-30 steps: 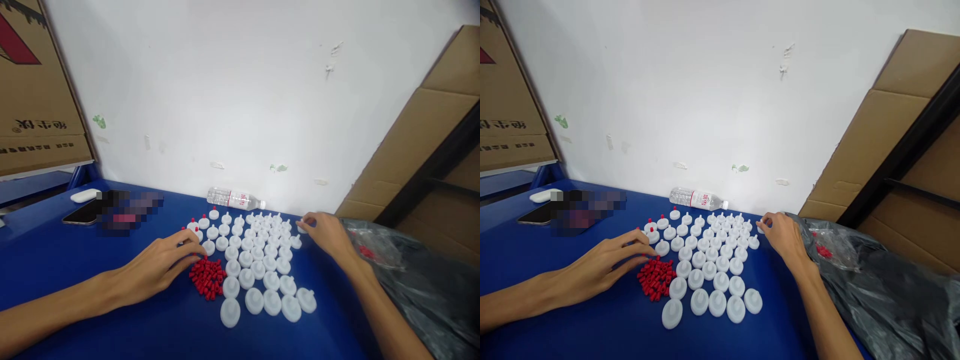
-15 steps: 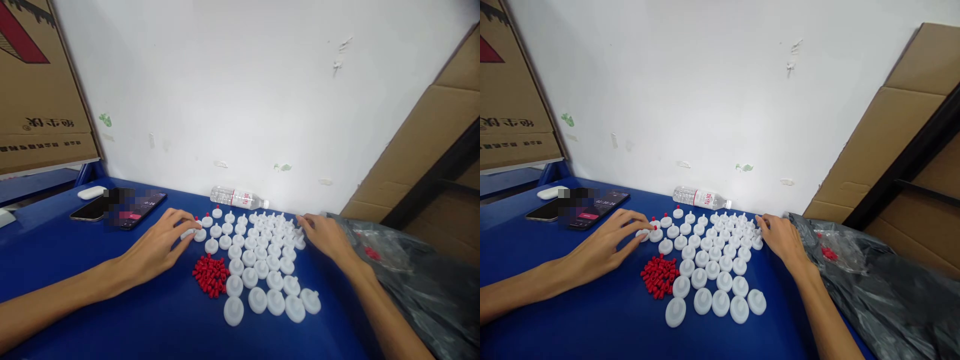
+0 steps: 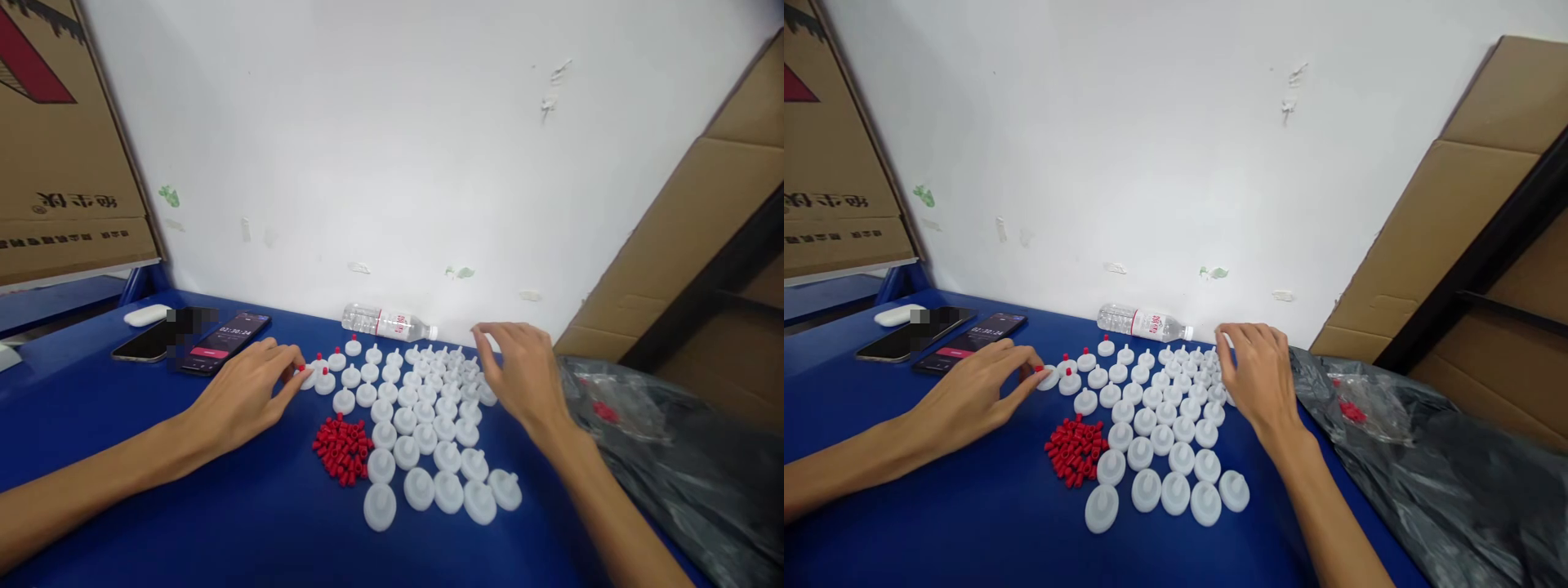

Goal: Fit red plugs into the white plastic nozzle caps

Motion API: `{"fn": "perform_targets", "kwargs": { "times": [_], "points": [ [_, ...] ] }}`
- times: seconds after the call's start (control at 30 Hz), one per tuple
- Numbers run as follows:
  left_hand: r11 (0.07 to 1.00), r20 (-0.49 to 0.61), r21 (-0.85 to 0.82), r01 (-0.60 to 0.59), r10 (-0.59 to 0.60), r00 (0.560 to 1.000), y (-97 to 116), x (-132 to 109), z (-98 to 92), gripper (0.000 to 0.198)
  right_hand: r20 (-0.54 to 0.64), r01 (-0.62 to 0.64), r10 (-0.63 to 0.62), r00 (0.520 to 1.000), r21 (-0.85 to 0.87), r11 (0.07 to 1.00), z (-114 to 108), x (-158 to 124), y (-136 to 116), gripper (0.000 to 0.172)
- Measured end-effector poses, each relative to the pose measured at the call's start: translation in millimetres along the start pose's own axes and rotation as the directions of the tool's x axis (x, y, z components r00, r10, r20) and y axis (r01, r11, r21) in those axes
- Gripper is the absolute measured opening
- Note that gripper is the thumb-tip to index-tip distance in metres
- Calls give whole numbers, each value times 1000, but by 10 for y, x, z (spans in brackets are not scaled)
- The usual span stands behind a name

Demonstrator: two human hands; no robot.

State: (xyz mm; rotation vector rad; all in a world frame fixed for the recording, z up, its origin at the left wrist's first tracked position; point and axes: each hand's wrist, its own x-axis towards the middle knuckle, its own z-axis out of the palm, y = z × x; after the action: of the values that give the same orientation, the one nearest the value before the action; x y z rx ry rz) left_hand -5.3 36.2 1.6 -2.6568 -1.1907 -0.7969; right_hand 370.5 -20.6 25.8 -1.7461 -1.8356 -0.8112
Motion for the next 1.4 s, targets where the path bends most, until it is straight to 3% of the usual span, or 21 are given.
{"fn": "perform_targets", "kwargs": {
  "times": [0.07, 0.13, 0.2, 0.33, 0.43, 0.6, 0.7, 0.8, 0.87, 1.0, 1.13, 1.27, 1.4],
  "points": [
    [993, -86, -93, -78, 70, 994, 59, -39, -13, 24, -123, 141, -129, 984, 100, 985, -60, 0, -178, 26],
    [958, -153, -201, -203, 174, 973, 119, -92, -16, 13, -170, 276, -247, 954, 179, 944, -139, -18, -388, 29],
    [911, -177, -265, -317, 277, 944, 180, -146, -14, 13, -139, 408, -384, 913, 255, 877, -215, -56, -615, 35],
    [838, -210, -372, -398, 341, 916, 277, -221, -4, 17, -92, 554, -567, 819, 388, 737, -265, -167, -1034, 55],
    [817, -178, -427, -387, 344, 922, 317, -247, 6, 12, -118, 573, -588, 800, 440, 692, -208, -242, -1242, 52],
    [834, -64, -425, -352, 360, 931, 376, -248, 4, 9, -141, 547, -557, 818, 490, 679, -125, -293, -1397, 40],
    [848, -19, -377, -374, 396, 918, 394, -239, -15, 17, -171, 609, -600, 782, 420, 673, -145, -278, -1435, 35],
    [868, -34, -343, -360, 371, 928, 351, -219, -59, 23, -180, 654, -633, 753, 309, 690, -185, -219, -1346, 24],
    [896, -52, -338, -289, 288, 956, 289, -187, -96, 26, -178, 638, -614, 769, 258, 725, -199, -157, -1171, 16],
    [935, 4, -303, -183, 193, 981, 188, -100, -124, 27, -69, 380, -379, 923, 328, 865, -196, -24, -627, 17],
    [936, 157, -316, -157, 215, 964, 213, -81, -53, 23, 109, 149, -179, 978, 241, 959, -196, 50, -100, 12],
    [909, 223, -368, -195, 290, 931, 284, -132, 7, 21, 374, -11, -52, 926, 165, 986, -225, 62, 242, 20],
    [893, 223, -389, -228, 332, 917, 318, -164, 24, 23, 602, -163, 40, 797, 151, 975, -265, 39, 362, 20]
  ]
}}
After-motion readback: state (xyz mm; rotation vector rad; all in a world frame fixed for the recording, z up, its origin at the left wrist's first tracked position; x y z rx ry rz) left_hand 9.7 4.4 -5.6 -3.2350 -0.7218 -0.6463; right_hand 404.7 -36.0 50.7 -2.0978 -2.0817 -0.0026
